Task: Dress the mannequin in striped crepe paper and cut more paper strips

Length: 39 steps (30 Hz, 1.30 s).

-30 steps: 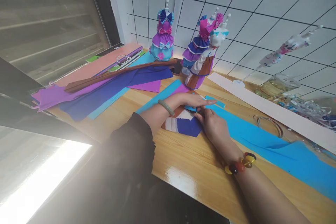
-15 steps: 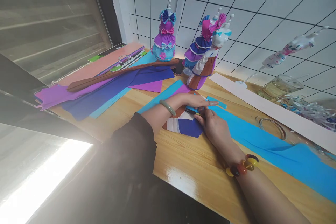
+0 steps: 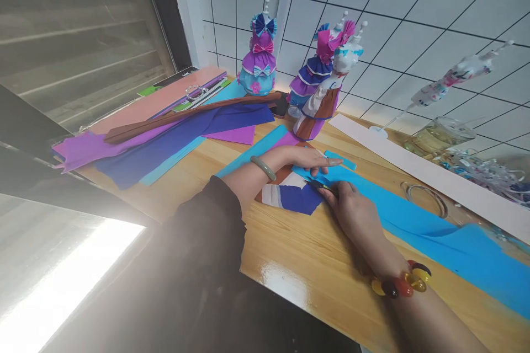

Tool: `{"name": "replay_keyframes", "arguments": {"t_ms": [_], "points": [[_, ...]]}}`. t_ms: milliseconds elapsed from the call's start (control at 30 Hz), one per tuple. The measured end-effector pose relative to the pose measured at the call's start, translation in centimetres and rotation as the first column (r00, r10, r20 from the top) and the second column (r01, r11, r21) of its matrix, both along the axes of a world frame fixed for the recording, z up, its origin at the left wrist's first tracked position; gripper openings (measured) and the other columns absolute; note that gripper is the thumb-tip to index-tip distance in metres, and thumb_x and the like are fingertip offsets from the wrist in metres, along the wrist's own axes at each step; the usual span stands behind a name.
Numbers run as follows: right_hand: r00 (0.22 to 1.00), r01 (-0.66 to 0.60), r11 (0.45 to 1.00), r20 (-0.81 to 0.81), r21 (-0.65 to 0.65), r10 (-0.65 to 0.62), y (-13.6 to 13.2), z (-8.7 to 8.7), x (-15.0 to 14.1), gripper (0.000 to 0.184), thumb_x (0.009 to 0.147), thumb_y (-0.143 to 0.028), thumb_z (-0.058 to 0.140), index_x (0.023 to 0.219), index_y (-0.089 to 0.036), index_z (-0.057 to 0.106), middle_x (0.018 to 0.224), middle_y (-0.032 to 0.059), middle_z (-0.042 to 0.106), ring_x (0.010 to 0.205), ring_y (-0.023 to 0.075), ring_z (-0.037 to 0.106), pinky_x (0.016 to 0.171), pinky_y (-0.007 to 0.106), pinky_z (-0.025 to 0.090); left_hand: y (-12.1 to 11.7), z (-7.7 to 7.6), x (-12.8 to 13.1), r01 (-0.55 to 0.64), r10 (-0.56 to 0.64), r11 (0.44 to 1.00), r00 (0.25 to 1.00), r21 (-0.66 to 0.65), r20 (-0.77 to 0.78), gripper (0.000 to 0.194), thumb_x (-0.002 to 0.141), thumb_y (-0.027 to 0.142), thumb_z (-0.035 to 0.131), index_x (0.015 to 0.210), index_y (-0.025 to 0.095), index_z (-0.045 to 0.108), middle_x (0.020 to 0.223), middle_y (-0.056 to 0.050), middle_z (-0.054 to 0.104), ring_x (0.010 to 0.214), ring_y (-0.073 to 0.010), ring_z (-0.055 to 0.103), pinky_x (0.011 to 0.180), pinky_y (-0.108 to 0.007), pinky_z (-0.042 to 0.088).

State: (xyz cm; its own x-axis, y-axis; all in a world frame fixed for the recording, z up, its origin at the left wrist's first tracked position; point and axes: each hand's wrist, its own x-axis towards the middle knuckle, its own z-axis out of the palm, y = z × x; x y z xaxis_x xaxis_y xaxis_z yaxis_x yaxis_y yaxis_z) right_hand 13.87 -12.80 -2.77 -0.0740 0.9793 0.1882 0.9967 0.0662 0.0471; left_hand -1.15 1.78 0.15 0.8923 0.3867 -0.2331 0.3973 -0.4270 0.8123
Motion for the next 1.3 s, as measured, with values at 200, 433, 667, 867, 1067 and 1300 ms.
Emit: {"name": "replay_keyframes", "arguments": {"t_ms": [200, 433, 667, 867, 1067, 1300], "points": [[0.998, 0.062, 0.997, -0.01, -0.044, -0.062, -0.2, 0.3, 0.3, 0.051, 0.088, -0.06, 0.031, 0.09, -0.015, 0.055, 0.088, 0.0118, 0.066, 0.07, 0.0235, 0.062, 0.052, 0.029, 0.035, -0.1, 0.4, -0.3, 0.035, -0.035, 0.999, 0.999, 0.019, 0.008, 0.067, 0.082, 0.068, 0.026, 0.101, 0.014, 0.063, 0.084, -0.007, 0.061, 0.077, -0.0163, 0.049, 0.072, -0.028, 0.037], [1.0, 0.003, 1.0, -0.01, -0.023, -0.004, 0.8, -0.4, -0.6, 0.052, 0.088, -0.061, 0.032, 0.092, -0.015, 0.056, 0.09, 0.0124, 0.066, 0.075, 0.0242, 0.064, 0.051, 0.028, 0.033, -0.1, 0.4, -0.2, -0.02, 0.02, 1.0, 1.0, 0.001, -0.019, 0.069, 0.077, 0.073, 0.031, 0.094, 0.015, 0.064, 0.082, -0.006, 0.059, 0.073, -0.0157, 0.048, 0.07, -0.029, 0.036], [1.0, 0.022, 0.999, 0.012, -0.023, -0.022, 1.3, -0.1, -1.8, 0.045, 0.088, -0.055, 0.039, 0.093, -0.014, 0.055, 0.093, 0.0122, 0.066, 0.074, 0.0229, 0.064, 0.051, 0.028, 0.035, 0.0, 0.2, -0.1, 0.017, -0.017, 1.0, 1.0, -0.004, 0.0, 0.072, 0.08, 0.073, 0.024, 0.095, 0.016, 0.064, 0.081, -0.006, 0.059, 0.072, -0.0151, 0.049, 0.072, -0.029, 0.039], [0.999, -0.014, 1.0, 0.047, 0.0, 0.014, 1.9, -0.2, -2.7, 0.048, 0.089, -0.05, 0.043, 0.112, -0.009, 0.051, 0.1, 0.0156, 0.066, 0.08, 0.0253, 0.065, 0.053, 0.03, 0.039, 0.2, 0.0, -0.1, 0.05, -0.051, 0.998, 0.998, 0.036, 0.037, 0.07, 0.082, 0.069, 0.021, 0.095, 0.015, 0.063, 0.081, -0.006, 0.058, 0.073, -0.0148, 0.05, 0.073, -0.029, 0.041], [0.998, -0.047, 0.999, 0.04, -0.01, 0.047, 2.2, 0.3, -3.7, 0.045, 0.09, -0.05, 0.041, 0.107, -0.01, 0.052, 0.107, 0.0174, 0.064, 0.084, 0.0275, 0.066, 0.055, 0.031, 0.041, 0.2, 0.1, 0.1, 0.032, -0.032, 0.999, 0.998, 0.001, 0.046, 0.061, 0.084, 0.065, 0.029, 0.092, 0.015, 0.064, 0.081, -0.005, 0.061, 0.075, -0.0153, 0.052, 0.072, -0.027, 0.043], [0.998, -0.053, 0.999, 0.024, -0.008, 0.053, 2.5, -0.1, -3.7, 0.043, 0.09, -0.051, 0.039, 0.101, -0.012, 0.053, 0.108, 0.0181, 0.064, 0.081, 0.027, 0.066, 0.056, 0.032, 0.042, -0.3, 0.6, 0.0, -0.03, 0.03, 0.999, 1.0, -0.039, 0.005, 0.056, 0.085, 0.06, 0.033, 0.099, 0.015, 0.064, 0.083, -0.005, 0.064, 0.079, -0.0152, 0.054, 0.073, -0.025, 0.046]]}}
